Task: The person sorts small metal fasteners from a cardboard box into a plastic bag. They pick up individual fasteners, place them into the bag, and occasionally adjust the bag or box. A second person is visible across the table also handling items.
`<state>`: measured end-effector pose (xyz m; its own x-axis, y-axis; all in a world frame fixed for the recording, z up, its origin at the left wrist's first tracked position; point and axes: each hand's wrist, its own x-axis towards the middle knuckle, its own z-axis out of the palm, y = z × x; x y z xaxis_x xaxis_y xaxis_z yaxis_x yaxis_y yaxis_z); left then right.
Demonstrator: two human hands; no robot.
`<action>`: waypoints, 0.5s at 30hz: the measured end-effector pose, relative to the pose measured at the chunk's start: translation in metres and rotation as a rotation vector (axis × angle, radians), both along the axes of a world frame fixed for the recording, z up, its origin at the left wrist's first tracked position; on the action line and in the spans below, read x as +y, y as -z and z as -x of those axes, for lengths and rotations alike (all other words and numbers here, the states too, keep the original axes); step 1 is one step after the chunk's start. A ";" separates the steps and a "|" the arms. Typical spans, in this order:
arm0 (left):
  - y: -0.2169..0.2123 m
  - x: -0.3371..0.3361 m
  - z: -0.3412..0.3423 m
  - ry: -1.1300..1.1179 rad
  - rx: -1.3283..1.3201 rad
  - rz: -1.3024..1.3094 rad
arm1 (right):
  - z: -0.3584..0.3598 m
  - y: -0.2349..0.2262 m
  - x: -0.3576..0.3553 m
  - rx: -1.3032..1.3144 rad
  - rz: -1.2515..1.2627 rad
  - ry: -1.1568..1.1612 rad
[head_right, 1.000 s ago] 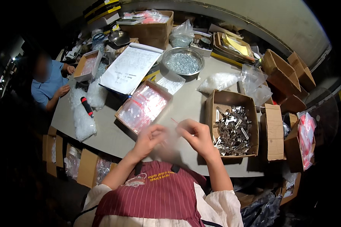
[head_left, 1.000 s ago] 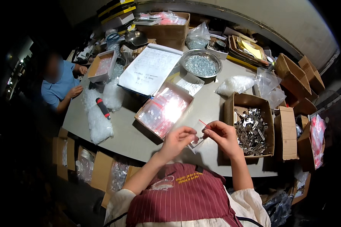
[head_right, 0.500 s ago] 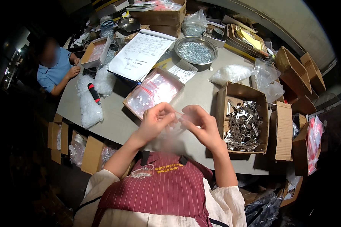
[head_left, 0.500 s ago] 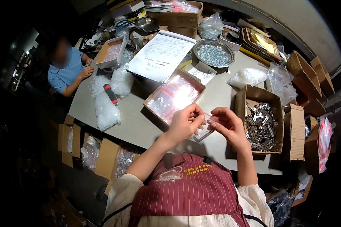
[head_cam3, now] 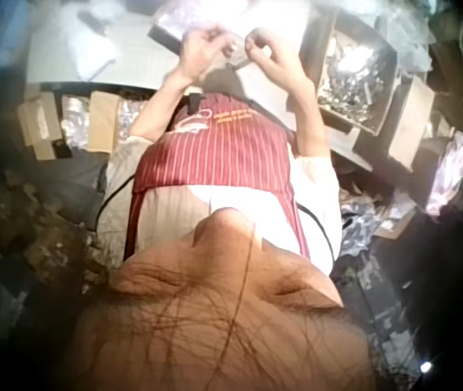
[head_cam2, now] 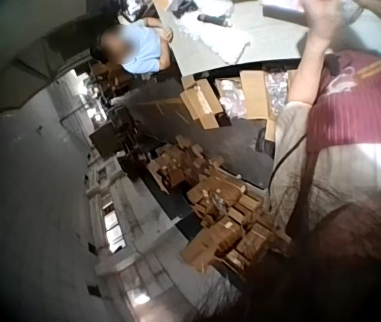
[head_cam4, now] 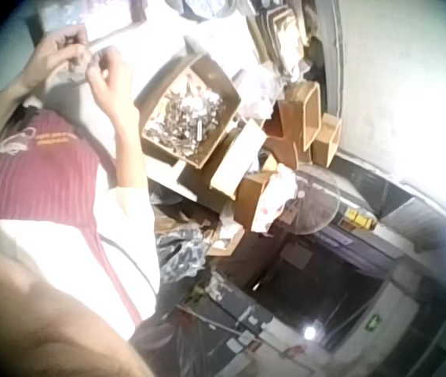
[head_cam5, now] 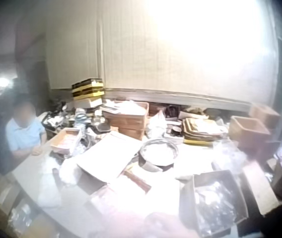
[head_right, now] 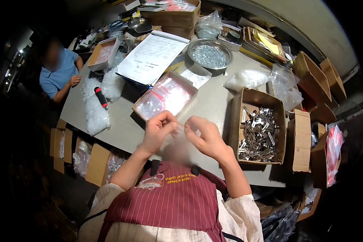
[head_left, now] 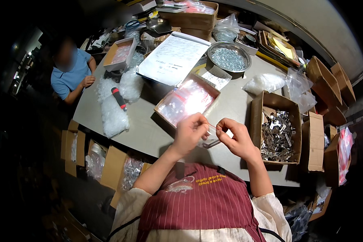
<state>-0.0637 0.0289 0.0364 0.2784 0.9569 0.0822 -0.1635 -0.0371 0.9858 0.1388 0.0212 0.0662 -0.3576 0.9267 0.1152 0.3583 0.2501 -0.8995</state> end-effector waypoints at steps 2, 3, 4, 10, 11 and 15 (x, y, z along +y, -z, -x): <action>0.009 0.006 0.015 -0.006 -0.090 0.065 | 0.001 -0.001 0.002 -0.005 0.029 -0.001; 0.011 0.004 0.018 -0.013 -0.111 0.089 | 0.002 0.001 0.003 -0.007 0.048 -0.005; 0.012 0.003 0.021 -0.021 -0.132 0.112 | 0.005 0.003 0.005 0.004 0.065 -0.016; 0.016 -0.013 0.052 -0.126 -0.226 0.234 | 0.029 0.008 0.012 0.072 0.231 -0.095; 0.017 -0.018 0.059 -0.158 -0.228 0.240 | 0.029 0.014 0.015 0.098 0.187 -0.112; 0.038 -0.048 0.118 -0.532 -0.295 0.227 | 0.001 0.026 0.031 0.187 0.158 -0.105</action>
<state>-0.1816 -0.0191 -0.0019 -0.2418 0.9605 -0.1379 -0.4451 0.0165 0.8953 0.1374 0.0522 0.0399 -0.4389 0.8974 0.0450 0.1615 0.1281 -0.9785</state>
